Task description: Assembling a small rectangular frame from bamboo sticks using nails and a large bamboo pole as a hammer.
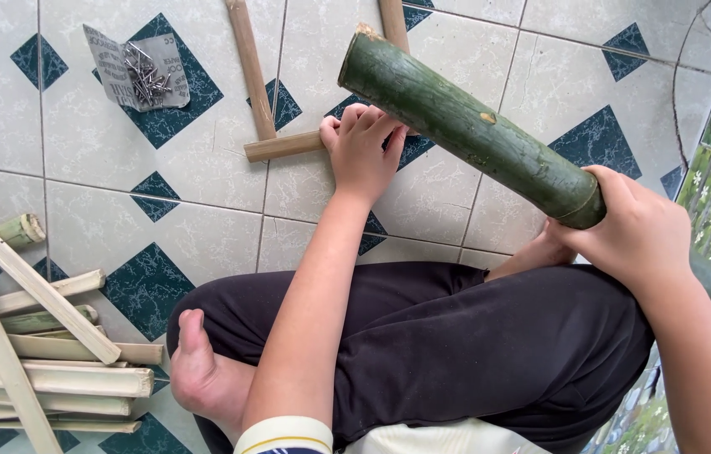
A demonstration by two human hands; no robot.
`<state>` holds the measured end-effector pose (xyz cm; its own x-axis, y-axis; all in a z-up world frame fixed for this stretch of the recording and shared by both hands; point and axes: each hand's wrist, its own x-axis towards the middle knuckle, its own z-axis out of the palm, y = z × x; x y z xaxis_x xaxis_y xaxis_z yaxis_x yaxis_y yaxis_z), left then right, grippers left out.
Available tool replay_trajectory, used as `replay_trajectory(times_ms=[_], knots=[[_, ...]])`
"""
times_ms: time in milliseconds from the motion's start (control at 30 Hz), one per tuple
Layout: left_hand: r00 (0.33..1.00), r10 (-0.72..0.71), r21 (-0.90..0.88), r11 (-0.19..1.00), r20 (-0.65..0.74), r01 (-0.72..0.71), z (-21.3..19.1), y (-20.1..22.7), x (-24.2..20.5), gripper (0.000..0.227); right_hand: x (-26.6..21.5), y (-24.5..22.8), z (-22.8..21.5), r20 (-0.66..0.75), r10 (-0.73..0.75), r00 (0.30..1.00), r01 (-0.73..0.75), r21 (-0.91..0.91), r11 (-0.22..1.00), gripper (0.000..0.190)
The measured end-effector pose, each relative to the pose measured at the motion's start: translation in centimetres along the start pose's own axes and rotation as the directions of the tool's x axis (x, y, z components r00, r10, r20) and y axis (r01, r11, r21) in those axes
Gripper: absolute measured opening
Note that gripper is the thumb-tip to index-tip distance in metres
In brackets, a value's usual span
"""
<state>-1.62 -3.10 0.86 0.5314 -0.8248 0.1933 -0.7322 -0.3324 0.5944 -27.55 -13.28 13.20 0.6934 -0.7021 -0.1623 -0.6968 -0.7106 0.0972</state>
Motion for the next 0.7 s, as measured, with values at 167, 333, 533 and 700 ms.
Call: replay_trajectory(times_ms=[167, 333, 533, 700], knots=[[1.0, -0.02, -0.022, 1.0, -0.012, 0.02, -0.4, 0.3, 0.3, 0.02, 0.4, -0.3, 0.3, 0.002, -0.028, 1.0, 0.028, 0.029, 0.999, 0.05], [1.0, 0.009, -0.064, 0.998, -0.011, -0.01, -0.1, -0.1, 0.0, 0.012, 0.7, -0.2, 0.9, -0.009, -0.075, 0.997, 0.075, 0.006, 0.997, 0.051], [0.984, -0.004, -0.071, 0.997, -0.179, -0.008, -0.9, 1.2, -0.4, 0.006, 0.9, -0.2, 1.0, 0.064, -0.049, 0.997, 0.039, 0.156, 0.987, 0.057], [0.969, -0.239, -0.069, 0.969, -0.06, 0.235, 0.5, 1.6, -1.0, 0.011, 0.5, 0.5, 1.7, -0.028, -0.105, 0.994, 0.106, 0.053, 0.993, 0.05]])
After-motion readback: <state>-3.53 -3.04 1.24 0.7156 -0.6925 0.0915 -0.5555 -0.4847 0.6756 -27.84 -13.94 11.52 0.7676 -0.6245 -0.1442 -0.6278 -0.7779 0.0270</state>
